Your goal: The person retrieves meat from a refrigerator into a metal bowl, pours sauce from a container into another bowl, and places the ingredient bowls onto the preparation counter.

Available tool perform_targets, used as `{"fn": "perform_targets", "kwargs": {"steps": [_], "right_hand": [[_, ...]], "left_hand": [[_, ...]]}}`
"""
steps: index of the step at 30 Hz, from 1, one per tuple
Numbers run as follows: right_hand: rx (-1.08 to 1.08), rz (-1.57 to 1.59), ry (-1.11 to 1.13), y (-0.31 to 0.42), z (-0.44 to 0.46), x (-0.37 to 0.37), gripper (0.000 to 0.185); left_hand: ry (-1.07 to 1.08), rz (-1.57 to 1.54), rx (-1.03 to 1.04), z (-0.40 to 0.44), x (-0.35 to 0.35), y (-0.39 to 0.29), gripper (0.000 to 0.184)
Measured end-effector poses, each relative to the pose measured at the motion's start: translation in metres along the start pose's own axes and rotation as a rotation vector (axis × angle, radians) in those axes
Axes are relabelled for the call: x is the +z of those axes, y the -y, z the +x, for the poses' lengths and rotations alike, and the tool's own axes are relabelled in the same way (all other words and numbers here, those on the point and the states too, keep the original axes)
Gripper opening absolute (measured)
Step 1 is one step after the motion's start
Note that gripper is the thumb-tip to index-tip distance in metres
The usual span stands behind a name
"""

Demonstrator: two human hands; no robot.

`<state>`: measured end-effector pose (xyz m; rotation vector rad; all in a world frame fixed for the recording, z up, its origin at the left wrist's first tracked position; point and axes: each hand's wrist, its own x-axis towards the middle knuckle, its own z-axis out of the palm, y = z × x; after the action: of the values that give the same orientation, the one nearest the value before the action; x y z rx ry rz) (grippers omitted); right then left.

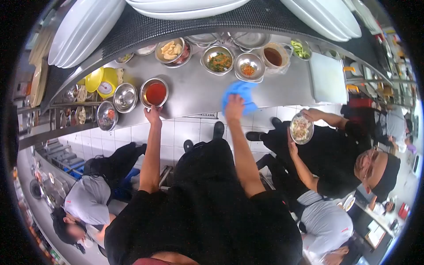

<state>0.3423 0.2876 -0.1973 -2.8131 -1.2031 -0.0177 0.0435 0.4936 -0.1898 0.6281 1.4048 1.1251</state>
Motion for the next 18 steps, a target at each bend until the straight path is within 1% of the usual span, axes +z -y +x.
{"fn": "perform_targets", "kwargs": {"steps": [1, 3, 4, 5, 7, 9, 10, 11, 12, 13, 14, 15, 16, 17, 18], "right_hand": [[-0.04, 0.1, -0.024, 0.025, -0.003, 0.004, 0.038], [-0.112, 0.209, 0.039, 0.07, -0.004, -0.017, 0.038], [-0.141, 0.305, 0.02, 0.083, 0.002, -0.011, 0.033], [-0.167, 0.398, 0.002, 0.092, 0.003, -0.004, 0.028], [-0.201, 0.441, -0.07, 0.11, -0.001, -0.007, 0.038], [-0.137, 0.36, -0.163, 0.126, -0.024, -0.032, 0.05], [-0.067, 0.394, -0.084, 0.131, -0.042, -0.06, 0.058], [-0.039, 0.448, -0.045, 0.132, -0.06, -0.048, 0.06], [-0.116, 0.429, -0.202, 0.127, -0.084, -0.032, 0.056], [-0.108, 0.632, -0.125, 0.122, -0.11, 0.013, 0.045], [-0.147, 0.888, 0.25, 0.11, -0.143, -0.027, 0.03], [-0.331, 0.931, 0.395, 0.097, -0.171, -0.015, 0.023], [-0.368, 0.764, 0.385, 0.084, -0.209, 0.001, 0.022], [-0.462, 0.775, 0.65, 0.055, -0.24, 0.059, 0.024], [-0.746, 0.472, 0.588, 0.03, -0.266, 0.027, 0.026]], "left_hand": [[0.018, 0.003, 0.001, 0.002, 0.0, -0.002, 0.036], [0.063, 0.005, 0.007, 0.008, -0.001, -0.004, 0.04], [0.12, 0.009, 0.0, 0.017, -0.007, 0.001, 0.05], [0.132, -0.024, -0.026, 0.021, -0.013, 0.003, 0.052], [0.176, -0.099, -0.075, 0.028, -0.02, 0.003, 0.056], [0.233, -0.121, -0.033, 0.054, -0.038, 0.026, 0.063], [0.33, -0.224, -0.04, 0.072, -0.052, 0.044, 0.068], [0.3, -0.141, -0.15, 0.059, -0.055, 0.021, 0.071], [0.344, -0.065, -0.201, 0.045, -0.059, 0.003, 0.069], [0.358, -0.163, -0.19, 0.058, -0.075, 0.022, 0.062], [0.363, -0.151, -0.201, 0.052, -0.086, 0.023, 0.052], [0.419, -0.046, -0.166, 0.016, -0.099, 0.001, 0.039], [0.502, 0.004, -0.176, 0.017, -0.117, 0.01, 0.03], [0.535, 0.013, -0.185, 0.001, -0.132, 0.014, 0.027], [0.692, 0.035, -0.234, 0.009, -0.155, 0.031, 0.027]]}}
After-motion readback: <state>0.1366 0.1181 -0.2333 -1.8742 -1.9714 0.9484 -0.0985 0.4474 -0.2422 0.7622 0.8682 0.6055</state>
